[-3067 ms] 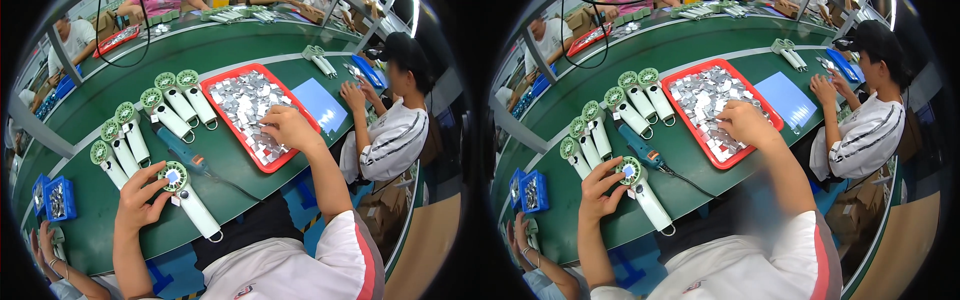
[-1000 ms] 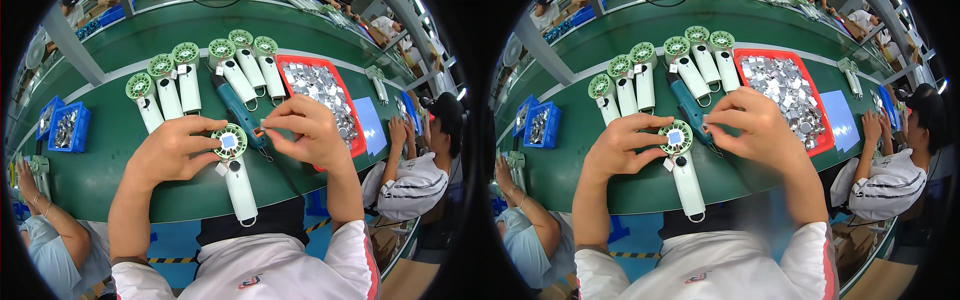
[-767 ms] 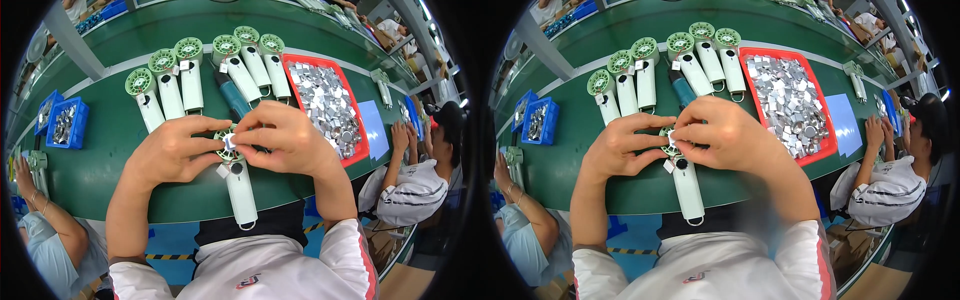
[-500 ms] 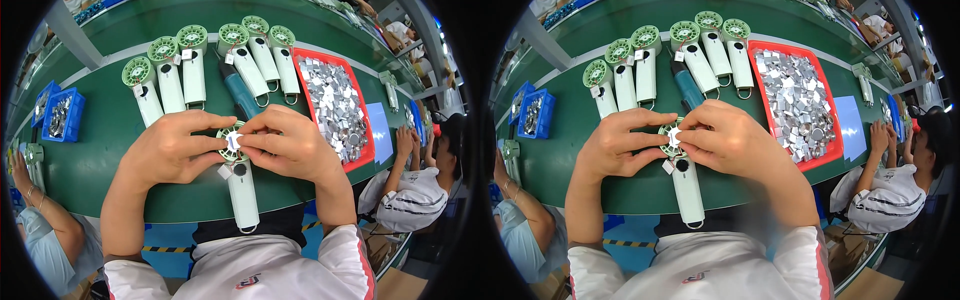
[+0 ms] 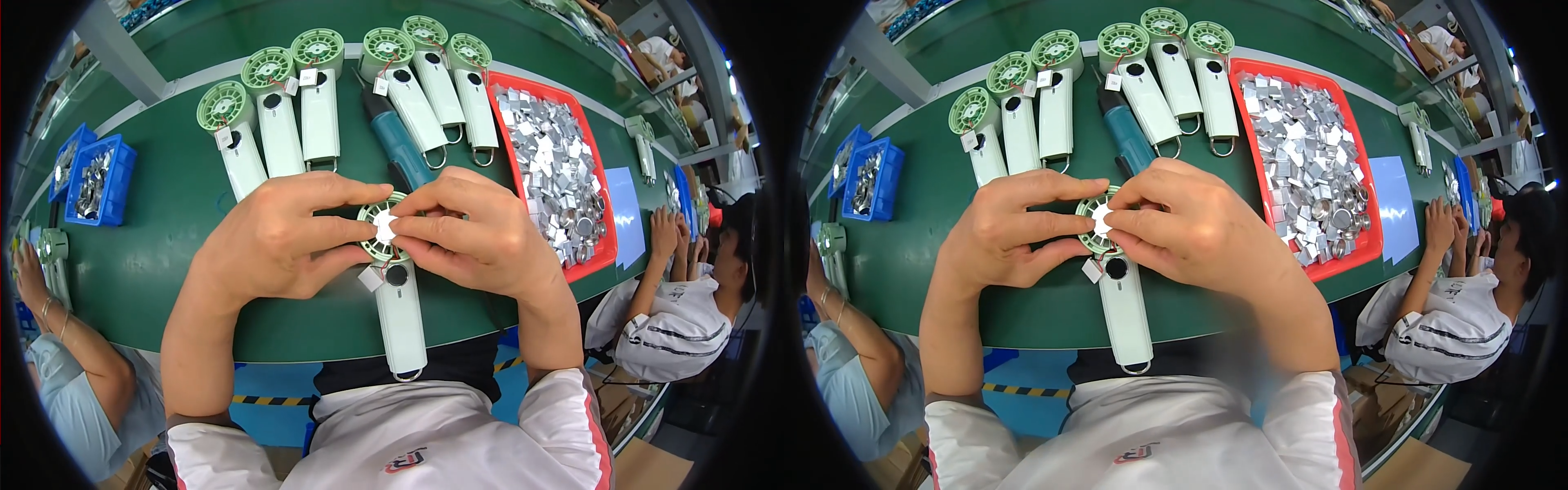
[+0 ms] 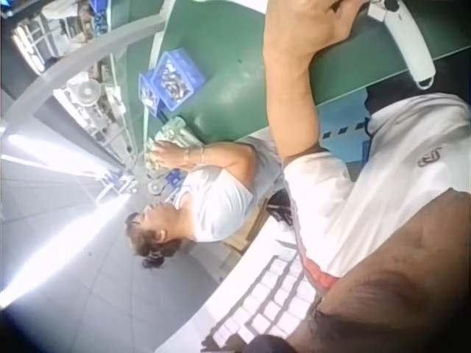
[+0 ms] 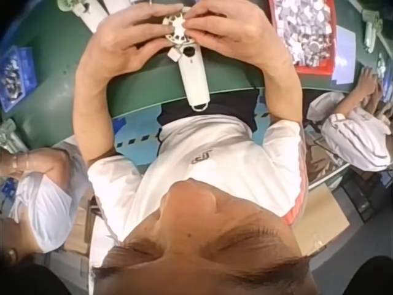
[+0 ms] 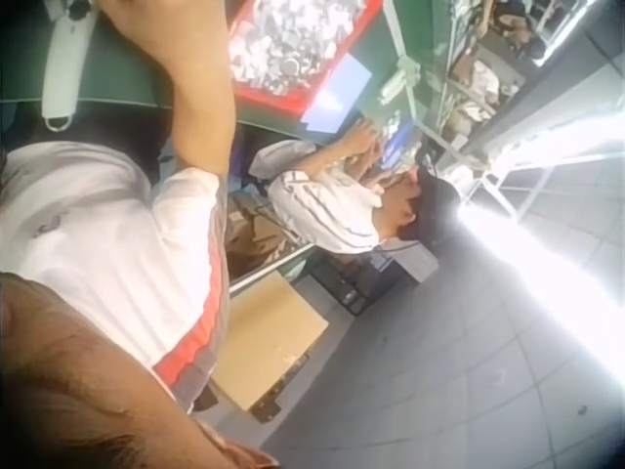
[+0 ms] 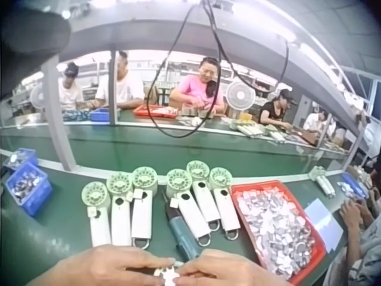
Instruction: The person assembles portable hand fans by inserting an internal disk and a reflective piece into a fan housing, then securing the components with an electric screwdriver.
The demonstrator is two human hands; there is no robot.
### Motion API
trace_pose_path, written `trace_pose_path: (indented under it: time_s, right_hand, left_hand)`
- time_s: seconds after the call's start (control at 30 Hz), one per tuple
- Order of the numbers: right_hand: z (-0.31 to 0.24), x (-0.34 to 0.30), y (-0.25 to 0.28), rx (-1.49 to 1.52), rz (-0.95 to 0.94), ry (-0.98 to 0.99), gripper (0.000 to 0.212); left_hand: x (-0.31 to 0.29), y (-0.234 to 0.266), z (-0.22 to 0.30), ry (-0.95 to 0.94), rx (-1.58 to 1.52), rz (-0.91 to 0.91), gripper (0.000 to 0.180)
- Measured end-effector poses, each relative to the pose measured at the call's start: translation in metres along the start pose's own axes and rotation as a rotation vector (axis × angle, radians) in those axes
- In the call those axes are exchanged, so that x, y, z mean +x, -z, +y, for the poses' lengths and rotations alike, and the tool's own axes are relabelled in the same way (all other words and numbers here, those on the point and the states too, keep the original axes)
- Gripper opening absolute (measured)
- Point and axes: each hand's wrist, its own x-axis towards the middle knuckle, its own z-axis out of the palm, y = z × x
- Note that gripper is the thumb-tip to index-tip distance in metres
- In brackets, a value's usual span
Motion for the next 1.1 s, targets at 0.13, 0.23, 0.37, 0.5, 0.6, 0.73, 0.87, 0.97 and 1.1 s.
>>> trace_pose_path:
  time_s: [0.13, 0.23, 0.37, 0.5, 0.6, 0.73, 0.87, 0.97, 1.1]
  right_hand:
    - [-0.0002, -0.0001, 0.0008, -0.001, -0.009, -0.004, 0.027]
    - [-0.0020, 0.0013, 0.0017, 0.003, -0.015, -0.012, 0.027]
    - [-0.0022, 0.0009, 0.0016, -0.003, -0.020, -0.014, 0.028]
    - [-0.0027, 0.0007, 0.0005, 0.002, -0.014, -0.021, 0.027]
    - [-0.0024, 0.0000, 0.0013, -0.001, -0.017, -0.033, 0.027]
    - [-0.0026, 0.0006, 0.0013, -0.003, -0.017, -0.034, 0.027]
    - [-0.0043, 0.0015, 0.0013, 0.002, -0.019, -0.033, 0.026]
    - [-0.0026, 0.0000, 0.0015, 0.007, -0.017, -0.035, 0.025]
    - [-0.0038, 0.0009, 0.0009, 0.008, -0.018, -0.036, 0.024]
  left_hand:
    - [0.0009, -0.0006, -0.0006, -0.007, -0.009, 0.008, 0.034]
    - [0.0001, -0.0001, 0.0006, 0.010, -0.012, 0.005, 0.034]
    - [-0.0002, -0.0017, -0.0013, 0.001, -0.015, 0.013, 0.034]
    - [-0.0005, -0.0016, -0.0005, 0.001, -0.005, 0.019, 0.033]
    - [0.0000, -0.0031, -0.0018, -0.004, -0.009, 0.024, 0.033]
    - [-0.0041, -0.0025, -0.0046, -0.010, 0.009, 0.002, 0.037]
    - [-0.0014, -0.0017, -0.0013, -0.011, -0.007, 0.024, 0.032]
    - [0.0003, -0.0030, -0.0024, -0.009, -0.006, 0.023, 0.032]
    - [-0.0015, -0.0024, -0.0026, -0.015, -0.005, 0.026, 0.032]
